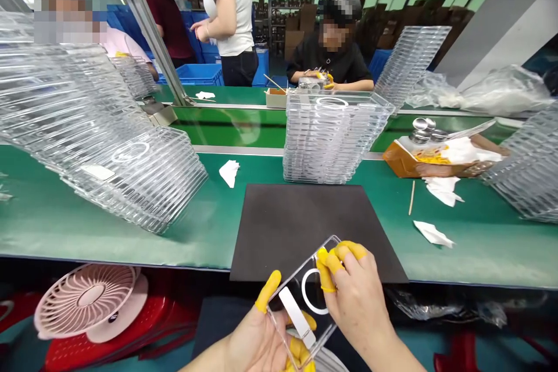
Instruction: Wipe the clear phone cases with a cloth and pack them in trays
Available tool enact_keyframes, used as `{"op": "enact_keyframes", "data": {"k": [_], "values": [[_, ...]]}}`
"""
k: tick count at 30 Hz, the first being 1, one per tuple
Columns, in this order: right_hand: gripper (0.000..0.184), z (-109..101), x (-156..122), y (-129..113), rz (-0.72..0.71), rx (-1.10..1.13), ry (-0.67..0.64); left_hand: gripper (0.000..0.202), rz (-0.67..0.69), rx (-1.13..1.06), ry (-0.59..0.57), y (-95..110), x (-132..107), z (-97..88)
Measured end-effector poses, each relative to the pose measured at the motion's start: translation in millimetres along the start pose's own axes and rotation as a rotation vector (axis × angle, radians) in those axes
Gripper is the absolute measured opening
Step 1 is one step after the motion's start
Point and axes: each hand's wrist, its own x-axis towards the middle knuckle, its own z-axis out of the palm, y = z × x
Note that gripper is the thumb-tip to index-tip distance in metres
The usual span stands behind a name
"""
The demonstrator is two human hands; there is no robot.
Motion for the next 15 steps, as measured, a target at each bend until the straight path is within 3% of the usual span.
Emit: {"op": "enact_keyframes", "data": {"k": [6, 9, 12, 15], "values": [[0.024, 3.8, 1.0, -43.7, -0.196, 0.387, -0.075, 0.066, 0.062, -0.02, -0.082, 4.8, 1.1, 14.0], [0.028, 0.9, 6.5, -38.1, -0.28, 0.475, -0.118, 0.067, 0.085, -0.028, -0.055, 6.6, 0.9, 13.2], [0.028, -6.8, 10.1, -20.0, -0.188, 0.386, -0.085, 0.076, 0.017, -0.044, -0.019, 7.3, 0.2, 8.4], [0.026, -7.3, 7.8, -18.6, -0.149, 0.359, -0.071, 0.082, -0.018, -0.057, -0.022, 8.9, -0.3, 7.7]]}}
